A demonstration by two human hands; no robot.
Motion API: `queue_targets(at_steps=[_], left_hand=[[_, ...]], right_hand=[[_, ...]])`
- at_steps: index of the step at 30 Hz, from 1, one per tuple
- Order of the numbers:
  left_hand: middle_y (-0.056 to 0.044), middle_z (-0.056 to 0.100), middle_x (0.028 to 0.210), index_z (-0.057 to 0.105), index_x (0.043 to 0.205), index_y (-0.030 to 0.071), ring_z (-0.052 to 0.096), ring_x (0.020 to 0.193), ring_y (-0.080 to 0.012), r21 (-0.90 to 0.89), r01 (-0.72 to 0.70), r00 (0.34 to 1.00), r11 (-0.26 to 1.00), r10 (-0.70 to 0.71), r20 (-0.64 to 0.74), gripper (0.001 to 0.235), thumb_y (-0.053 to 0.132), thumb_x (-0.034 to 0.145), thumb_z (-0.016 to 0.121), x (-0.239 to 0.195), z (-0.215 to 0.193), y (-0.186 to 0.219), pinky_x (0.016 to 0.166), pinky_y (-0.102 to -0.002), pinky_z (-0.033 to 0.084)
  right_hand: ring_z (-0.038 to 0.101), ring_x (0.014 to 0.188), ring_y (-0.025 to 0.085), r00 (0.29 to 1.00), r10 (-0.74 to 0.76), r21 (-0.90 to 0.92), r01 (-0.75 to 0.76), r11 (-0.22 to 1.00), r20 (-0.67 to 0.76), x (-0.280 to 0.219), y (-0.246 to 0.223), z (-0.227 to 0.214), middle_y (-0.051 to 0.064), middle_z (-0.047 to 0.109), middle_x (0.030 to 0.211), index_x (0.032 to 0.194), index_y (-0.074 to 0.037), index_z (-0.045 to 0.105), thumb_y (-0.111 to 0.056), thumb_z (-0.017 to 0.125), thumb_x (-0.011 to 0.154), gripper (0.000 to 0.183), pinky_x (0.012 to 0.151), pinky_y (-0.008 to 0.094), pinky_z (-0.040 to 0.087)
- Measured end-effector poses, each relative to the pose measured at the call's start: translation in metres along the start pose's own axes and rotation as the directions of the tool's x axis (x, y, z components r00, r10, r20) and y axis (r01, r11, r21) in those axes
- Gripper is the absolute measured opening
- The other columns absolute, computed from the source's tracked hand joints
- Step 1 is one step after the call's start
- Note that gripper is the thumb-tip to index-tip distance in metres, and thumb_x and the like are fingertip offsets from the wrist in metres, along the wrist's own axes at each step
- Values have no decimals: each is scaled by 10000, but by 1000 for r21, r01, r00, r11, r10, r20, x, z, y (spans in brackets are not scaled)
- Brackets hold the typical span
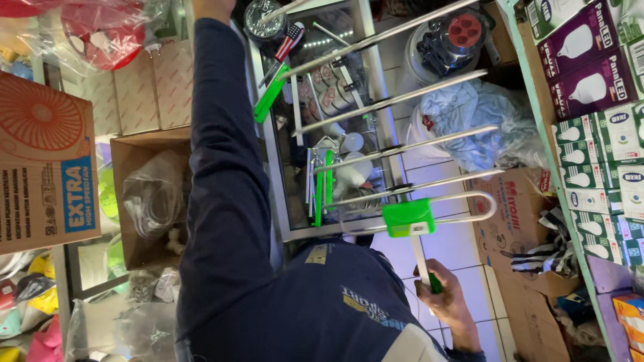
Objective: The person assembles a metal antenna by sliding aluminum rods into a central frame and attaching green plastic clips to secure the components.
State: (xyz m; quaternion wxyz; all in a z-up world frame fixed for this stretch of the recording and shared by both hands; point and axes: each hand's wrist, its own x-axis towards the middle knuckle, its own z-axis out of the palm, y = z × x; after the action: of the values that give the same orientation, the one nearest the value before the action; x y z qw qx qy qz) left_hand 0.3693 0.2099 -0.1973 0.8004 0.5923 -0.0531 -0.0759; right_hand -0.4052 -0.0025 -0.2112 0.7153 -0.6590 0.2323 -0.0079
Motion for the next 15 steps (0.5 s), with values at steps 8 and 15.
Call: queue_targets(at_steps=[8,15], left_hand=[[-66,644,1191,556,1239,134,619,1058,-212,-26,18,1000,999,-18,12,460,501,971,487,-21,-3,12,886,-460,515],[-63,649,1180,562,1229,132,625,1056,-215,-42,12,1000,999,-12,-4,449,493,971,492,-23,-10,9,893,-463,519]], right_hand=[[343,459,29,999,48,18,-48,999,-23,2,7,4,-70,425,590,969,-20,646,61,666,799,189,397,242,237],[382,542,21,986,58,207,-90,974,157,3,2,3,-85,431,642,1031,-7,645,47,683,847,195,463,224,274]])
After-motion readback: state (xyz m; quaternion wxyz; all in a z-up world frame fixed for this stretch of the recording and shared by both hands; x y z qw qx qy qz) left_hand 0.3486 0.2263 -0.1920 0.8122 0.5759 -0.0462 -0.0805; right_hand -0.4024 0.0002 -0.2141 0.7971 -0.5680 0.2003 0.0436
